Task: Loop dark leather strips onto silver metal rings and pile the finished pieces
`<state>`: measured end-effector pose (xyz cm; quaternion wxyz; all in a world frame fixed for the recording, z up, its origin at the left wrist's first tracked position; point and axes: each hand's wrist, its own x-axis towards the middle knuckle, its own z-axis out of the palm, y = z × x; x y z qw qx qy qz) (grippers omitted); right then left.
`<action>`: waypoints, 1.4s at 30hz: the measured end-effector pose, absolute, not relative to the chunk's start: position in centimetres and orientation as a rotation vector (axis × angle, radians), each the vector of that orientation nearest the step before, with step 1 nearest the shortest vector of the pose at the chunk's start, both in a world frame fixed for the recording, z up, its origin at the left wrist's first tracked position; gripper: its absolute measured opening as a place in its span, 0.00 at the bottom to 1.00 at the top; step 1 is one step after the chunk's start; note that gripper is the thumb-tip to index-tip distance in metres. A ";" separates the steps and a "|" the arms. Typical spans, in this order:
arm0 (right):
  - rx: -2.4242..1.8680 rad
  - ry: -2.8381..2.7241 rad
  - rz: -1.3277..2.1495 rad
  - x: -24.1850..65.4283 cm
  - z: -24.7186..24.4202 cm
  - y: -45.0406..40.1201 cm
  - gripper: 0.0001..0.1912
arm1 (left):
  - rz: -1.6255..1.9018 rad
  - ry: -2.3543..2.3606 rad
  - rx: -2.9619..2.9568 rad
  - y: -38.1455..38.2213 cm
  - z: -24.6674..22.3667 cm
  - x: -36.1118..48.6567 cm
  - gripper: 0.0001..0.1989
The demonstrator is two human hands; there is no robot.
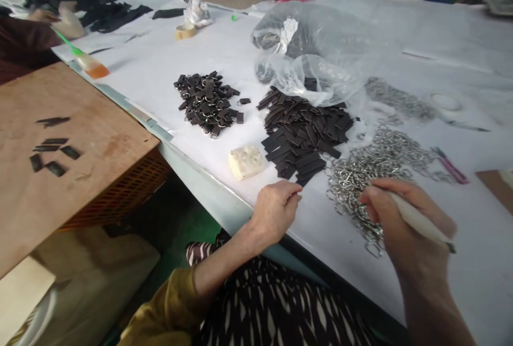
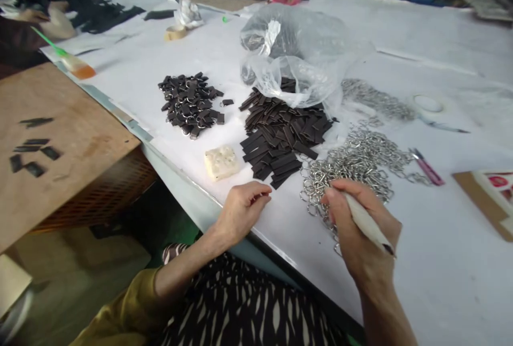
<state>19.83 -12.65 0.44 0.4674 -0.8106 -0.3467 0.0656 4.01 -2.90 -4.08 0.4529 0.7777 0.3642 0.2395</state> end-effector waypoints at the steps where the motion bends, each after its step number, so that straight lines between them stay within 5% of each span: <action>1: -1.994 -0.939 0.123 20.3 -0.1 -13.0 0.13 | 0.574 0.912 2.029 -2.6 -4.0 4.3 0.09; 8: -2.008 -1.633 -0.159 22.1 -4.1 -14.7 0.11 | 0.299 0.859 2.741 -0.4 -3.0 8.6 0.07; 17: -2.004 -2.115 -0.379 20.7 -4.1 -13.0 0.14 | 0.173 0.850 2.900 -0.1 -3.1 11.3 0.13; 22: -2.080 -2.148 -0.466 20.1 -4.2 -12.5 0.11 | 0.252 0.845 2.924 -0.4 -3.0 11.1 0.23; 30: -2.147 -2.185 -0.512 20.3 -4.3 -12.1 0.12 | 0.209 0.674 2.899 -0.3 -3.4 11.0 0.07; 42: -2.153 -2.176 -0.428 20.4 -4.1 -11.6 0.12 | 0.234 0.820 2.659 0.2 -3.6 11.0 0.11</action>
